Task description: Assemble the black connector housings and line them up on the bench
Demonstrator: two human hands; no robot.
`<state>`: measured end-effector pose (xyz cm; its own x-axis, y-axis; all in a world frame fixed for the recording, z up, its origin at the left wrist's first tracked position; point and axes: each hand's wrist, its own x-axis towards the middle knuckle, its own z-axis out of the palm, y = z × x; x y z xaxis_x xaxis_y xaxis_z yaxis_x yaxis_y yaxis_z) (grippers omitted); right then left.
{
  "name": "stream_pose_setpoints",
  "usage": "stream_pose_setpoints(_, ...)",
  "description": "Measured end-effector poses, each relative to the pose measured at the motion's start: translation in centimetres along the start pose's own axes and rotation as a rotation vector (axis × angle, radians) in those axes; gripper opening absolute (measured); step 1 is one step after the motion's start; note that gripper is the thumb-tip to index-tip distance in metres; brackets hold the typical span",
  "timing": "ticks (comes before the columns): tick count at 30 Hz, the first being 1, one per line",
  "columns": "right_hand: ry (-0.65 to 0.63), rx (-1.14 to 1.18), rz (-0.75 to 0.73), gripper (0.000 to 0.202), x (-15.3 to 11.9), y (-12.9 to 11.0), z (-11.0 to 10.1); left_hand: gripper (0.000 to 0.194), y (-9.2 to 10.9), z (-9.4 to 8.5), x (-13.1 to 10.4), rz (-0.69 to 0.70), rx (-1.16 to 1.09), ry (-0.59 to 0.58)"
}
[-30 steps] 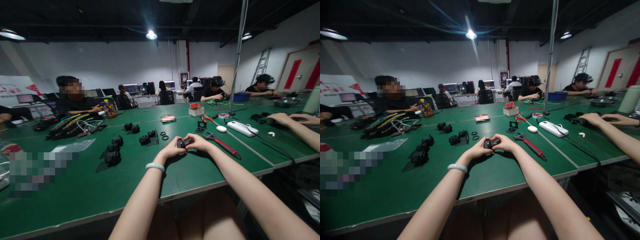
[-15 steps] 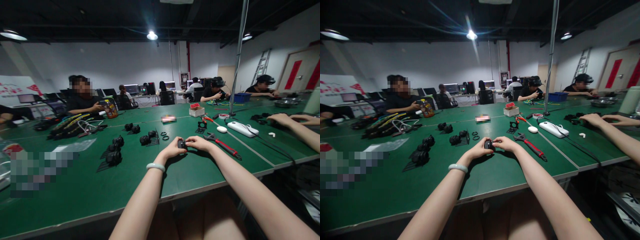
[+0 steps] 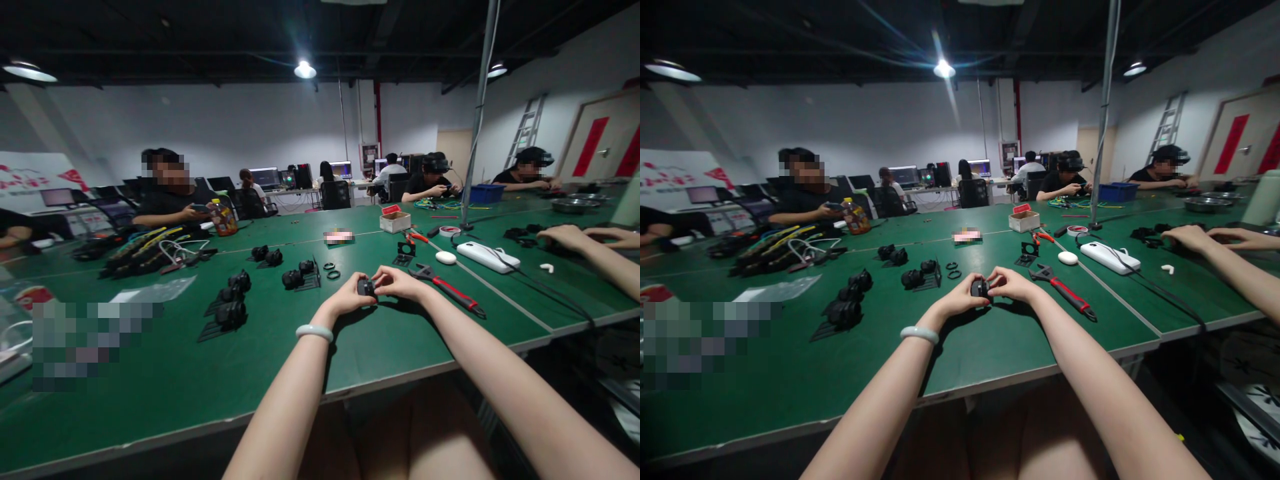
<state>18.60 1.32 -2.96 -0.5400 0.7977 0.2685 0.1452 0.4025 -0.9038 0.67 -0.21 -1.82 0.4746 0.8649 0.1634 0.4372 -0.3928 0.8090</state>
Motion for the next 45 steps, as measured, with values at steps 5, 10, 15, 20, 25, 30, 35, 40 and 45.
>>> stream_pose_setpoints(5, -0.022, 0.034, 0.011, 0.035, 0.0, 0.0, -0.1, 0.058, -0.4, -0.1, 0.1, 0.024, 0.032, -0.013)
stream_pose_setpoints(10, 0.023, -0.039, -0.002, 0.034, 0.1, 0.1, -0.1, 0.057, -0.7, 0.0, 0.2, 0.039, 0.045, -0.002)
stream_pose_setpoints(15, 0.064, -0.145, -0.004, 0.036, 0.2, 0.1, -0.2, 0.057, -0.7, -0.2, 0.2, 0.043, 0.057, -0.002)
stream_pose_setpoints(20, 0.054, -0.225, 0.020, 0.038, 0.3, 0.3, -0.3, 0.058, -0.5, -0.2, 0.1, 0.028, 0.066, 0.002)
stream_pose_setpoints(25, 0.064, -0.282, -0.031, 0.033, 0.4, 0.4, -0.3, 0.057, -0.2, -0.2, 0.0, 0.009, 0.038, -0.022)
stream_pose_setpoints(30, 0.055, -0.309, 0.009, 0.038, 0.5, 0.5, -0.2, 0.055, 0.0, -0.2, 0.0, 0.022, -0.002, -0.028)
stream_pose_setpoints(35, 0.062, -0.337, 0.023, 0.043, 0.5, 0.3, -0.1, 0.056, -0.4, -0.1, 0.1, 0.026, 0.024, -0.009)
stream_pose_setpoints(40, 0.107, -0.269, 0.071, 0.040, 0.2, -0.2, 0.1, 0.057, -0.5, -0.1, 0.1, 0.030, 0.022, -0.016)
stream_pose_setpoints(45, 0.110, -0.092, 0.039, 0.035, 0.0, -0.5, 0.0, 0.056, -0.1, 0.0, 0.0, 0.020, -0.001, -0.015)
